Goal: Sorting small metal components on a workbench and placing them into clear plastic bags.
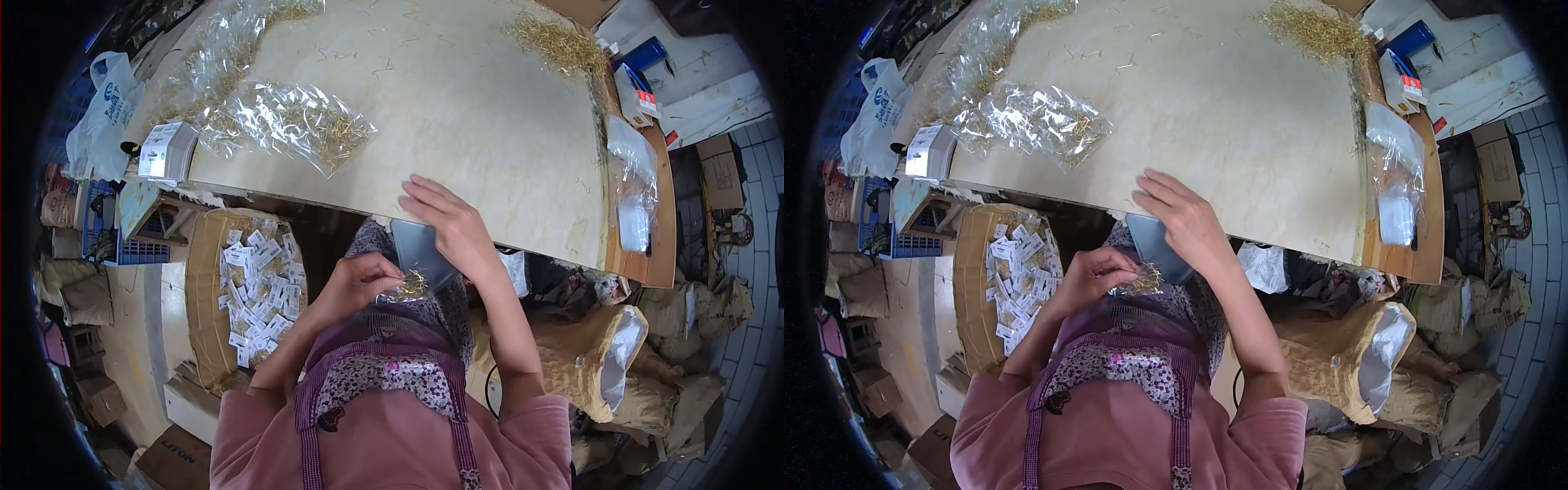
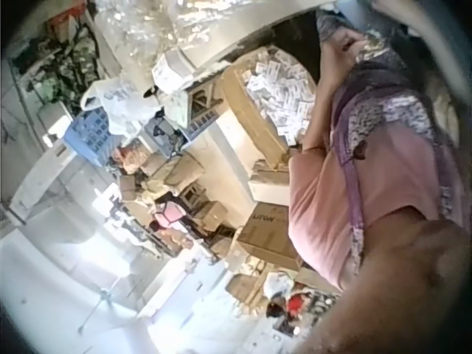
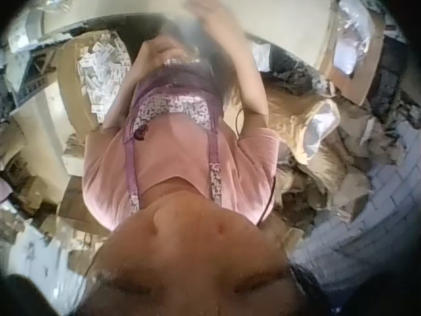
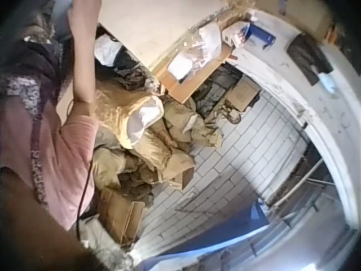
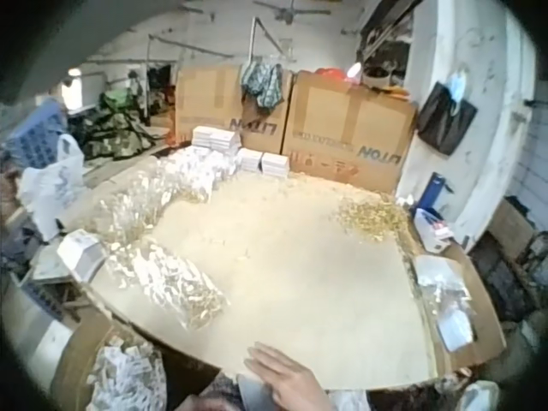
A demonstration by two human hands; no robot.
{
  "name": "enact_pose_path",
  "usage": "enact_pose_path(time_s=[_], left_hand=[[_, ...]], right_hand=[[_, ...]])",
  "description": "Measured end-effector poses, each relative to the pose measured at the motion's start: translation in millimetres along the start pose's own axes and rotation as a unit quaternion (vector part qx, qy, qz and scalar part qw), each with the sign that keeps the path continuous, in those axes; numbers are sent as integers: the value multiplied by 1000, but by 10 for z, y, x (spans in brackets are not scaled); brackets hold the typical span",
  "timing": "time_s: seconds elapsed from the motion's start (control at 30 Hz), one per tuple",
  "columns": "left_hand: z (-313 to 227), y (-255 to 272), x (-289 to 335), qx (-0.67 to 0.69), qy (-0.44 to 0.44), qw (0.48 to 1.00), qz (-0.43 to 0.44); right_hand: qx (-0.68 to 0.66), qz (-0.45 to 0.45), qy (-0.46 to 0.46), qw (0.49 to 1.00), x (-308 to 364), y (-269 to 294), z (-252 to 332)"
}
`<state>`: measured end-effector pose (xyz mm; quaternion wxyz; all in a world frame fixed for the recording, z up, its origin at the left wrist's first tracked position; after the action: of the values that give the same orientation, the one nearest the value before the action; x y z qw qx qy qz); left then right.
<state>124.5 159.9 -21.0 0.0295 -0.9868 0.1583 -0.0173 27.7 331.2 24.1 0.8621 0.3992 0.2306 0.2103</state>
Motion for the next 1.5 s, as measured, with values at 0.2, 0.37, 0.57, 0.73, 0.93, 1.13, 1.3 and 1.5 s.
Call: enact_pose_path(time_s=[0.2, 0.37, 0.57, 0.73, 0.93, 1.13, 1.3, 1.5], left_hand=[[-8, -113, 48, 23, -4, 1000, 14], [161, -240, 39, -31, -18, 995, 96], [689, -207, 71, -134, 32, 979, 152], [871, -250, 7, -293, -109, 949, 35], [918, -258, 130, -195, -58, 978, 50], [924, -330, 140, -143, -142, 979, 45], [844, -316, 100, -106, -157, 980, 67], [817, -301, 120, -22, -84, 996, 25]], right_hand=[[-52, -50, -21, 997, 677, 174, 326], [-224, 0, -166, 960, 1286, -208, 104], [-115, 2, -237, 965, 1618, -657, -184], [-55, -84, -229, 968, 1595, -832, -287], [-56, -363, -262, 892, 1495, -787, -44], [103, -260, -82, 957, 575, -256, 242], [52, -144, -9, 988, 433, -290, 109], [43, -212, -84, 973, 1233, -283, 76]])
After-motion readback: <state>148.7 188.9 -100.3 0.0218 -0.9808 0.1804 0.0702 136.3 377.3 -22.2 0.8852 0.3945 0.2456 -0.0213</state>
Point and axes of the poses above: each hand's wrist, its own x-axis away from the middle knuckle, its own y-axis out of the back of the hand, z = x × y, the point moved 2 cm from there along -x, towards the middle knuckle, and after that the axes turned 10 degrees about -y, right-handed, at the moved point
